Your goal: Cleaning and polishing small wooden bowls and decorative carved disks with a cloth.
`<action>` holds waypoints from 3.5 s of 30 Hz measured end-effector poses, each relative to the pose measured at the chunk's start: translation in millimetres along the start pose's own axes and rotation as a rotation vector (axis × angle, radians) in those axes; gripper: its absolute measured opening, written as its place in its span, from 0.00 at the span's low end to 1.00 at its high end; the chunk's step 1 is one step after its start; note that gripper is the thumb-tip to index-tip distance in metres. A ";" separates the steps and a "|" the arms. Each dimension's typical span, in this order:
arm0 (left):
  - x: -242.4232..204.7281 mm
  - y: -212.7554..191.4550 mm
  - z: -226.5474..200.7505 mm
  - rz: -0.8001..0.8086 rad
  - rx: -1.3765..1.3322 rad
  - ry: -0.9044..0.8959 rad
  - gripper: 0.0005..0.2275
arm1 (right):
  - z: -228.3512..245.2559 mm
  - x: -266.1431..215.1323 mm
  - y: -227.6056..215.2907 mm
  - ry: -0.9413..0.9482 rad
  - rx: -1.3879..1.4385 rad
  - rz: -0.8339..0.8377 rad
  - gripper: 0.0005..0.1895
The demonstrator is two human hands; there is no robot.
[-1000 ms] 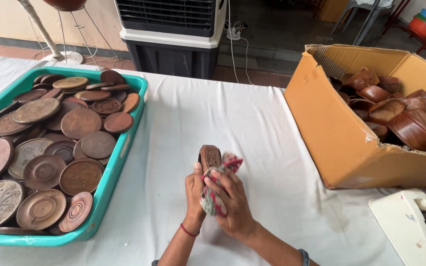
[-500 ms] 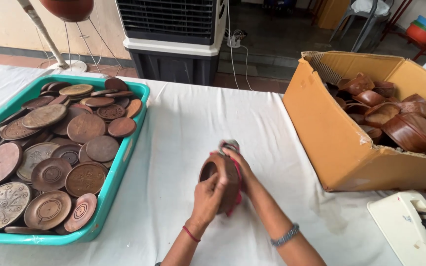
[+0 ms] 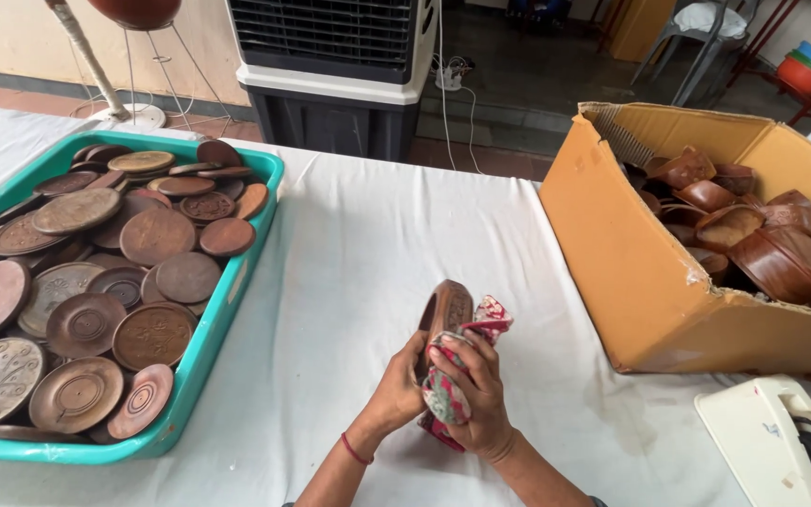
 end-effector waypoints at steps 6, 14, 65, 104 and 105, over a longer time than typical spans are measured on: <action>4.0 -3.3 -5.6 -0.001 -0.131 0.024 0.32 | 11.2 42.3 1.5 -0.043 -0.084 0.128 0.26; 2.3 -6.6 -9.9 0.034 -0.085 -0.084 0.31 | -120.3 79.9 65.6 0.745 0.414 0.380 0.19; -2.2 -12.4 -36.3 -0.073 0.073 0.066 0.31 | 16.7 74.9 -5.5 -0.044 -0.026 -0.094 0.24; 7.5 -83.9 29.1 -0.504 -0.601 -0.046 0.33 | 26.1 34.4 71.4 0.175 0.271 0.394 0.35; 7.6 -84.1 32.8 -0.501 -0.591 -0.078 0.32 | 17.5 40.0 78.0 0.175 0.208 0.348 0.35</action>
Point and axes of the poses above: each hand's wrist, its own x-axis towards the middle knuckle, its own y-axis out of the palm, z = x × y, the point moved 6 cm from there along x, towards the middle knuckle, and after that the axes turned 10 degrees about -x, right-handed, at the moved point
